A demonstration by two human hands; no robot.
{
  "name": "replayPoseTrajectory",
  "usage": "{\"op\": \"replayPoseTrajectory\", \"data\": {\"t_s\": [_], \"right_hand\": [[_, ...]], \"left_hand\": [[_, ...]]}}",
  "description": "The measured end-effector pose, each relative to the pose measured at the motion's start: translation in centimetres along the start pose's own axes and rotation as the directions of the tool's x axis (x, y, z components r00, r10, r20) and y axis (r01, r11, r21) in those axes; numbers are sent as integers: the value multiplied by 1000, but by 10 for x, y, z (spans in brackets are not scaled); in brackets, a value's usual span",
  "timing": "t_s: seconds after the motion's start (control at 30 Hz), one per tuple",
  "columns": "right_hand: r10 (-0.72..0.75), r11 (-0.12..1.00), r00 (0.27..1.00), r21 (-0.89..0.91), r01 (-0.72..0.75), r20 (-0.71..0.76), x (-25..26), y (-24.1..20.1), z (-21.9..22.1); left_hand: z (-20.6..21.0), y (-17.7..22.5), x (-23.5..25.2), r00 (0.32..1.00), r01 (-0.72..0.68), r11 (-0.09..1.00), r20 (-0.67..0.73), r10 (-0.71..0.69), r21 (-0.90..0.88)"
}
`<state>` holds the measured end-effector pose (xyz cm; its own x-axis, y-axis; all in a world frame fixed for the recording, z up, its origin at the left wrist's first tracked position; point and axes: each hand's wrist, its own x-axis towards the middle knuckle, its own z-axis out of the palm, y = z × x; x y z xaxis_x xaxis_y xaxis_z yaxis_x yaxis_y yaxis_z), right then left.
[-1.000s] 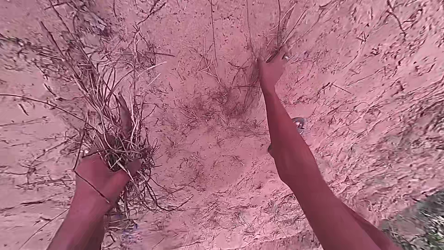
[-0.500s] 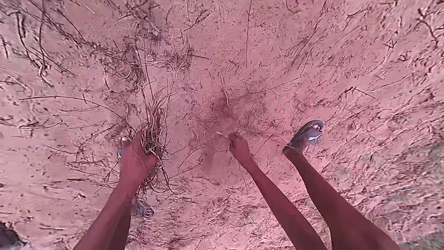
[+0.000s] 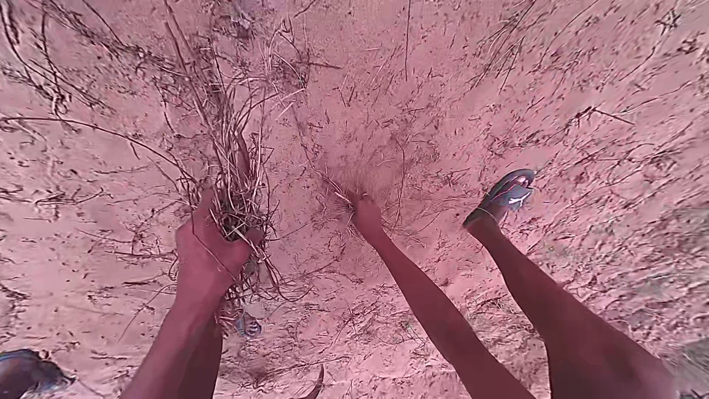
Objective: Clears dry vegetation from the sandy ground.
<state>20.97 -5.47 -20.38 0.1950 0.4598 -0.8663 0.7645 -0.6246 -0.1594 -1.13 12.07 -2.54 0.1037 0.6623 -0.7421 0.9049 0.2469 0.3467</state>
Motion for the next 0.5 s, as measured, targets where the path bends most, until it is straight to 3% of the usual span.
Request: {"op": "replayPoseTrajectory", "data": {"t_s": [0.07, 0.13, 0.2, 0.27, 0.33, 0.37, 0.43, 0.5], "right_hand": [[-18, 1000, 962, 15, 14, 274, -53, -6, 25], [-95, 994, 929, 84, 70, 358, -100, 2, 49], [9, 975, 989, 217, -41, 145, -132, 25, 57], [203, 933, 967, 329, -144, -155, -147, 58, 50], [400, 868, 846, 443, -226, -353, -153, 102, 39], [536, 791, 749, 542, -284, -389, -152, 122, 37], [790, 544, 535, 746, -384, -301, -157, 160, 41], [875, 446, 372, 814, -373, -309, -178, 177, 53]], "left_hand": [[10, 0, 4, 999, -43, 999, 7, 43, 25], [17, -5, 6, 998, -42, 998, 47, 40, 53], [22, -10, 5, 997, -15, 998, 76, 10, 66], [21, -11, 7, 996, 4, 997, 90, -11, 78], [20, -12, 8, 994, 30, 995, 97, -40, 95], [18, -13, 10, 995, 45, 993, 89, -55, 106], [18, -17, 12, 990, 102, 988, 84, -113, 118], [22, -25, 9, 988, 114, 985, 86, -125, 127]]}}
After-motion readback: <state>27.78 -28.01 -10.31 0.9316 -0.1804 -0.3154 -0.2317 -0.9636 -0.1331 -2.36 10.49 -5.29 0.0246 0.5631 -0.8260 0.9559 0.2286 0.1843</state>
